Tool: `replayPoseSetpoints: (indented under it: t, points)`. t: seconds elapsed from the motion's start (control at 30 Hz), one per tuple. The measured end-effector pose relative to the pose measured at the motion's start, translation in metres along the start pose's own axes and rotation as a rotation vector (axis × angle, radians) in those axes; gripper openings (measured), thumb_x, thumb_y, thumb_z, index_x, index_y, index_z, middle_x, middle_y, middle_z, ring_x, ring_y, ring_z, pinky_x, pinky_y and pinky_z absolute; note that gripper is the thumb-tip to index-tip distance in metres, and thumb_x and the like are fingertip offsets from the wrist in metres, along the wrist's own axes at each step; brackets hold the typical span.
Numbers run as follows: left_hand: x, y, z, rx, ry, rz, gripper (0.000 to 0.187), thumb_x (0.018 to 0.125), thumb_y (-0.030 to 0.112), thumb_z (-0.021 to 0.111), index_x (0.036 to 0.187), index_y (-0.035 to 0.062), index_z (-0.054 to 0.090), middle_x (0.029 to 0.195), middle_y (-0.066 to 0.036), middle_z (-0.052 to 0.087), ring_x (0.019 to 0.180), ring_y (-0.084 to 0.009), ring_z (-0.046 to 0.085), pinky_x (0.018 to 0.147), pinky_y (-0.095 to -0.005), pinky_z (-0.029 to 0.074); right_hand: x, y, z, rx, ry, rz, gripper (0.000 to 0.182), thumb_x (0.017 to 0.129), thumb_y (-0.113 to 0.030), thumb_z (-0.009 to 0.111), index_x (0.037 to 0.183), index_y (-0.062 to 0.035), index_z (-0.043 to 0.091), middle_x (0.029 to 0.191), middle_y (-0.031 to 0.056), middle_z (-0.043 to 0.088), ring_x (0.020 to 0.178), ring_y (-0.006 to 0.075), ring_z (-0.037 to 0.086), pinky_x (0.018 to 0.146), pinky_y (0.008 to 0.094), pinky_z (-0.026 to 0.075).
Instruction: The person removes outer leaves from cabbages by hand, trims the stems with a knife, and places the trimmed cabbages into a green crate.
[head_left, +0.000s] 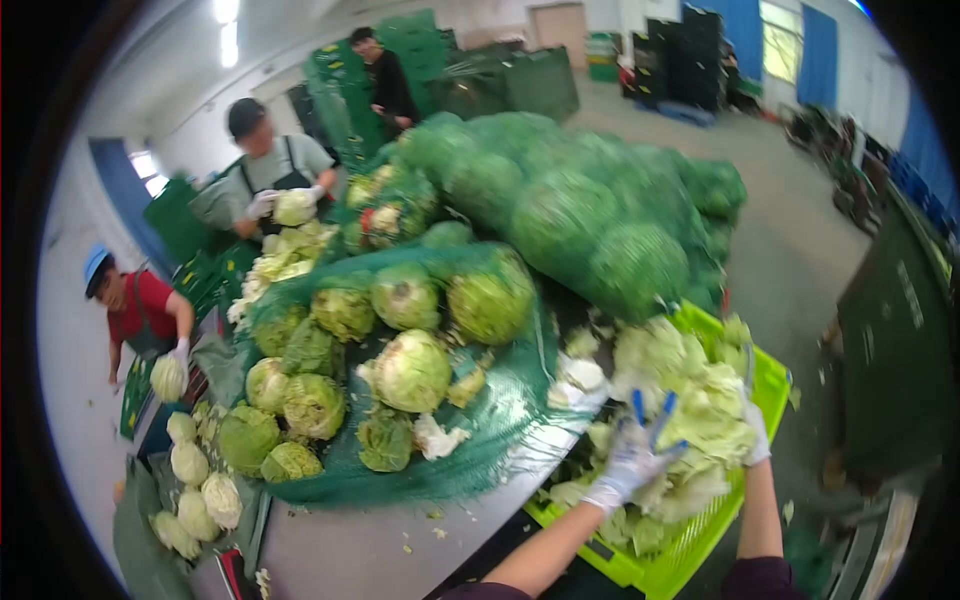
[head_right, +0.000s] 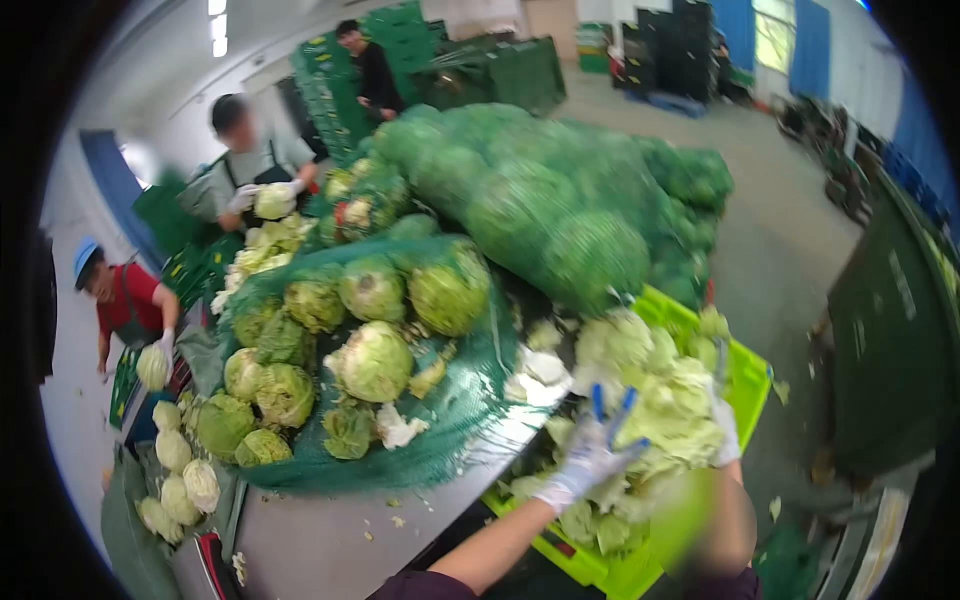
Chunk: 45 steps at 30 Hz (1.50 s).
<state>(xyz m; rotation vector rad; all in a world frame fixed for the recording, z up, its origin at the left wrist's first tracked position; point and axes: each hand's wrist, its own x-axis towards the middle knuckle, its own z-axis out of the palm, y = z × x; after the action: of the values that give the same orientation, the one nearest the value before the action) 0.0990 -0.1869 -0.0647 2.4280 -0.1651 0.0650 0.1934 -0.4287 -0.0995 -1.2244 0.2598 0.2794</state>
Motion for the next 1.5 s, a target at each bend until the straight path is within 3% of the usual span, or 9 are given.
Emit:
replayPoseSetpoints:
  t: [0.07, 0.17, 0.3, 0.43, 0.53, 0.9, 1.17, 1.3, 1.5]
  points:
    - [0.009, -0.003, 0.039, 0.083, -0.042, -0.015, 0.082, 0.083, 0.067, 0.046, 0.150, 0.0342, 0.012, 0.148, -0.032, 0.018, 0.135, -0.0468, 0.025, 0.110, -0.0523, 0.020, 0.077, 0.016, -0.099, -0.940, 0.262, -0.220, 0.060, 0.089, -0.038, 0.062, 0.133, -0.0003, 0.046, 0.092, 0.0106, 0.068, 0.077, 0.0214, 0.065, 0.068, 0.0340, 0.052]
    - [0.011, 0.012, 0.043, 0.136, -0.179, -0.088, 0.084, 0.083, 0.067, 0.046, 0.150, 0.0331, 0.010, 0.146, -0.032, 0.022, 0.137, -0.0421, 0.024, 0.113, -0.0511, 0.015, -0.008, -0.050, 0.001, -1.306, 0.806, -0.508, 0.072, 0.083, -0.031, 0.068, 0.137, 0.0039, 0.037, 0.118, 0.0236, 0.059, 0.095, 0.0335, 0.063, 0.082, 0.0403, 0.049]
    - [0.009, 0.016, 0.029, 0.087, -0.233, -0.092, 0.079, 0.084, 0.064, 0.048, 0.149, 0.0335, 0.016, 0.146, -0.028, 0.025, 0.136, -0.0428, 0.027, 0.111, -0.0502, 0.020, -0.037, -0.023, 0.077, -1.387, 0.584, -0.490, 0.062, 0.085, -0.025, 0.065, 0.135, 0.0015, 0.041, 0.113, 0.0238, 0.061, 0.094, 0.0393, 0.061, 0.084, 0.0410, 0.048]
    - [-0.019, 0.004, -0.014, 0.102, -0.171, 0.164, 0.063, 0.089, 0.049, 0.052, 0.145, 0.0278, 0.032, 0.144, -0.022, 0.034, 0.130, -0.0427, 0.036, 0.108, -0.0502, 0.028, 0.080, 0.117, -0.020, -1.363, 0.530, -0.569, 0.042, 0.087, -0.028, 0.062, 0.115, 0.0010, 0.054, 0.105, 0.0230, 0.063, 0.092, 0.0391, 0.061, 0.080, 0.0430, 0.048]
    - [-0.055, -0.020, -0.068, 0.121, 0.122, 0.424, 0.054, 0.087, 0.038, 0.060, 0.136, 0.0210, 0.047, 0.137, -0.019, 0.042, 0.128, -0.0384, 0.037, 0.107, -0.0496, 0.029, 0.114, 0.133, -0.058, -1.164, 0.480, -0.261, 0.030, 0.089, -0.030, 0.059, 0.093, -0.0004, 0.055, 0.093, 0.0231, 0.064, 0.086, 0.0408, 0.061, 0.074, 0.0466, 0.047]
    - [-0.304, -0.188, -0.281, 1.033, 0.337, -0.337, 0.071, 0.071, 0.043, 0.071, 0.135, 0.0244, 0.048, 0.131, -0.016, 0.047, 0.129, -0.0344, 0.036, 0.111, -0.0509, 0.020, -0.009, 0.011, 0.039, -0.993, 0.464, -0.769, 0.019, 0.077, -0.010, 0.068, 0.085, 0.0002, 0.053, 0.077, 0.0196, 0.059, 0.069, 0.0348, 0.056, 0.064, 0.0414, 0.043]
    - [-0.318, -0.244, -0.264, 0.985, 0.437, -0.436, 0.017, 0.075, 0.031, 0.069, 0.081, 0.0154, 0.067, 0.086, -0.009, 0.068, 0.090, -0.0279, 0.062, 0.096, -0.0422, 0.040, -0.051, 0.059, 0.135, -0.918, 0.028, -0.801, 0.015, 0.079, -0.014, 0.066, 0.083, -0.0002, 0.061, 0.068, 0.0139, 0.060, 0.064, 0.0279, 0.060, 0.059, 0.0371, 0.046]
    - [-0.324, -0.245, -0.237, 0.781, 0.570, -0.606, 0.022, 0.080, 0.037, 0.063, 0.081, 0.0154, 0.068, 0.076, -0.008, 0.068, 0.074, -0.0269, 0.065, 0.078, -0.0408, 0.043, -0.107, 0.036, 0.178, -0.774, -0.130, -0.421, 0.019, 0.085, -0.020, 0.066, 0.080, -0.0014, 0.062, 0.062, 0.0072, 0.057, 0.051, 0.0173, 0.056, 0.047, 0.0320, 0.043]
    - [-0.329, -0.188, -0.183, 0.655, 0.681, -0.643, 0.021, 0.079, 0.033, 0.063, 0.081, 0.0129, 0.067, 0.075, -0.010, 0.067, 0.072, -0.0289, 0.064, 0.077, -0.0420, 0.043, -0.171, -0.012, 0.212, -0.461, -0.423, -0.377, 0.023, 0.096, -0.022, 0.052, 0.102, -0.0022, 0.062, 0.056, 0.0018, 0.055, 0.044, 0.0093, 0.052, 0.041, 0.0240, 0.040]
